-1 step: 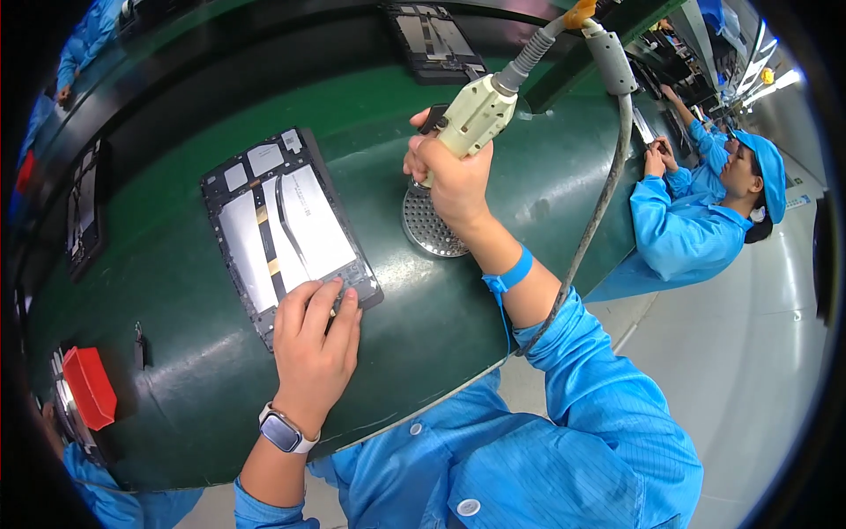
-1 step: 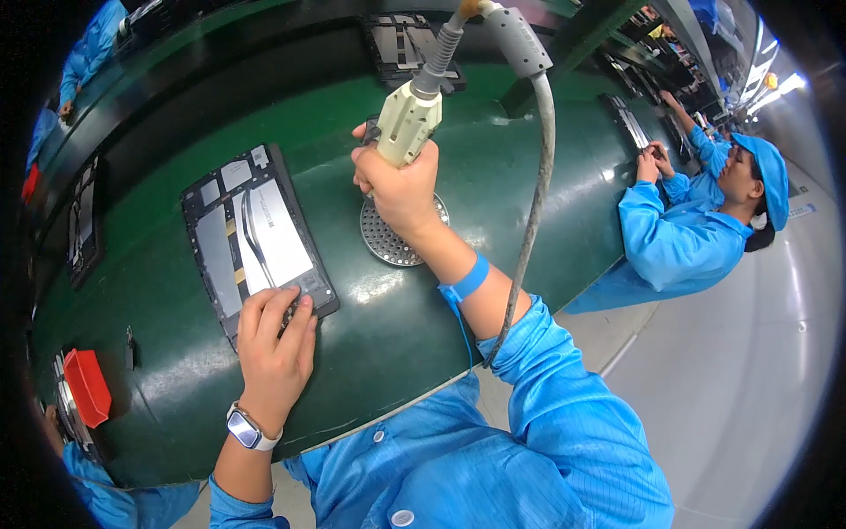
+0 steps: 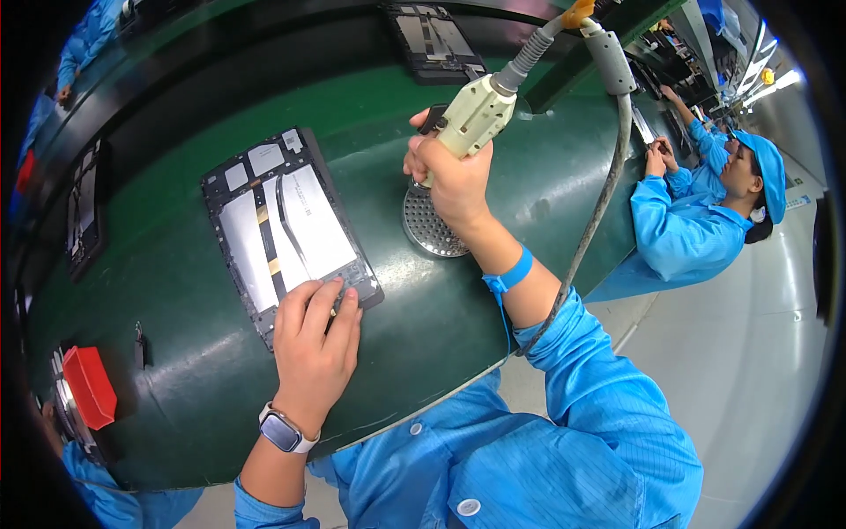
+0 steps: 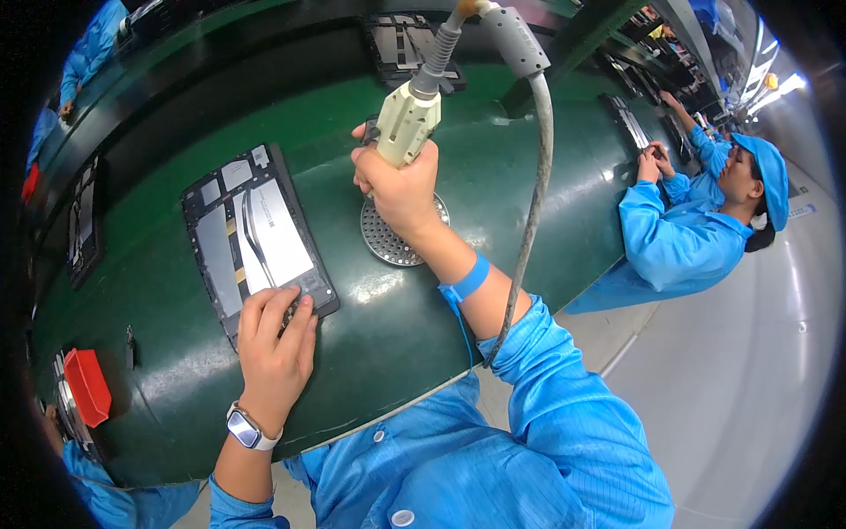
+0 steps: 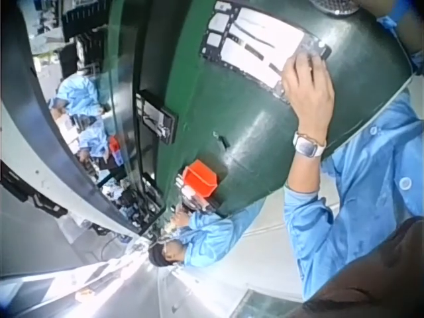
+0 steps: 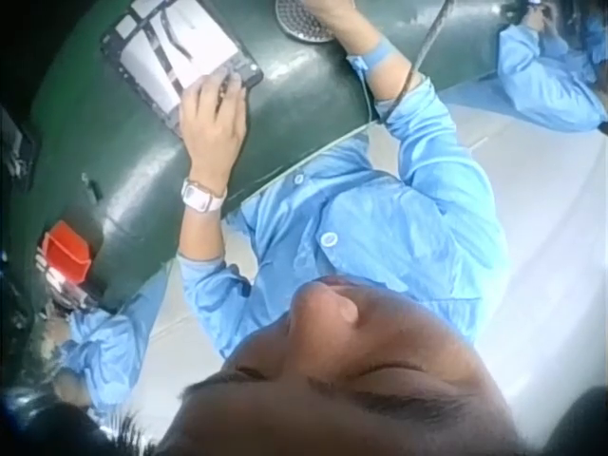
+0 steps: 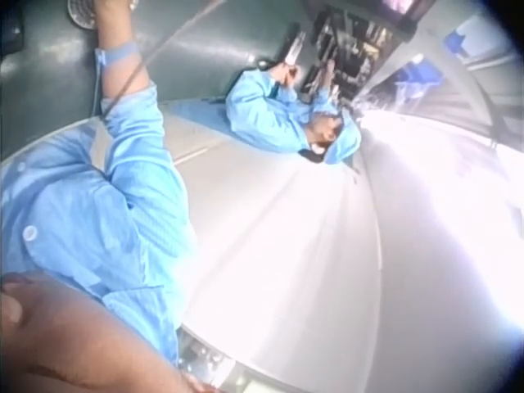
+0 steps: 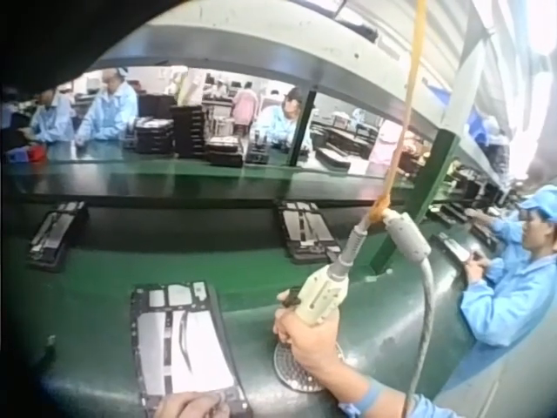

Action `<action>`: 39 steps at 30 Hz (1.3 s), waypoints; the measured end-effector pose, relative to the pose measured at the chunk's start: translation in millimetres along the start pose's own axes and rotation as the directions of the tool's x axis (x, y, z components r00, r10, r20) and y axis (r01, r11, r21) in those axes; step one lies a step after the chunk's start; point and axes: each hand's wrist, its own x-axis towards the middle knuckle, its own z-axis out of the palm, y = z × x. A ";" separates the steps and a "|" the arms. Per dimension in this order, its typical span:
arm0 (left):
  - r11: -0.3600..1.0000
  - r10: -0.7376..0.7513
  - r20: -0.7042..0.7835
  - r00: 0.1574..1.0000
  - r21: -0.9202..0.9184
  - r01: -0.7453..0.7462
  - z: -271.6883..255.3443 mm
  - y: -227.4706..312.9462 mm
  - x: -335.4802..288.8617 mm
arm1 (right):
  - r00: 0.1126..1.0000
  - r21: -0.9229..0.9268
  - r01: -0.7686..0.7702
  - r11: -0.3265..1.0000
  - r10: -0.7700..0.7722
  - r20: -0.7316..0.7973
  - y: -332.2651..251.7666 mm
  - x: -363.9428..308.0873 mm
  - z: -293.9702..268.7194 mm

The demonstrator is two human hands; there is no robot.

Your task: The person assembles internal components into tablet frames by hand, connecting ribbon cables and securing battery units and circuit boards with an electric screwdriver.

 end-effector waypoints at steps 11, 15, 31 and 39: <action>0.995 0.021 0.034 0.999 -0.101 -0.017 -11.7 -12.4 -5.7 | 0.981 0.110 0.017 0.994 -0.038 0.192 -33.2 -53.2 31.0; 0.995 0.033 0.018 0.999 -0.099 -0.031 -12.1 -15.3 -6.6 | 0.945 0.094 -0.081 0.992 0.047 0.322 -29.2 -86.3 60.8; 0.987 0.019 0.039 0.999 -0.162 -0.012 -16.2 -17.5 -7.4 | 0.901 0.026 0.022 0.999 -0.031 0.433 -17.5 -93.9 68.3; 0.999 0.032 0.064 0.997 -0.025 -0.030 -20.0 -13.8 -2.7 | 0.829 -0.063 0.201 0.978 -0.136 0.542 -15.1 -86.8 63.0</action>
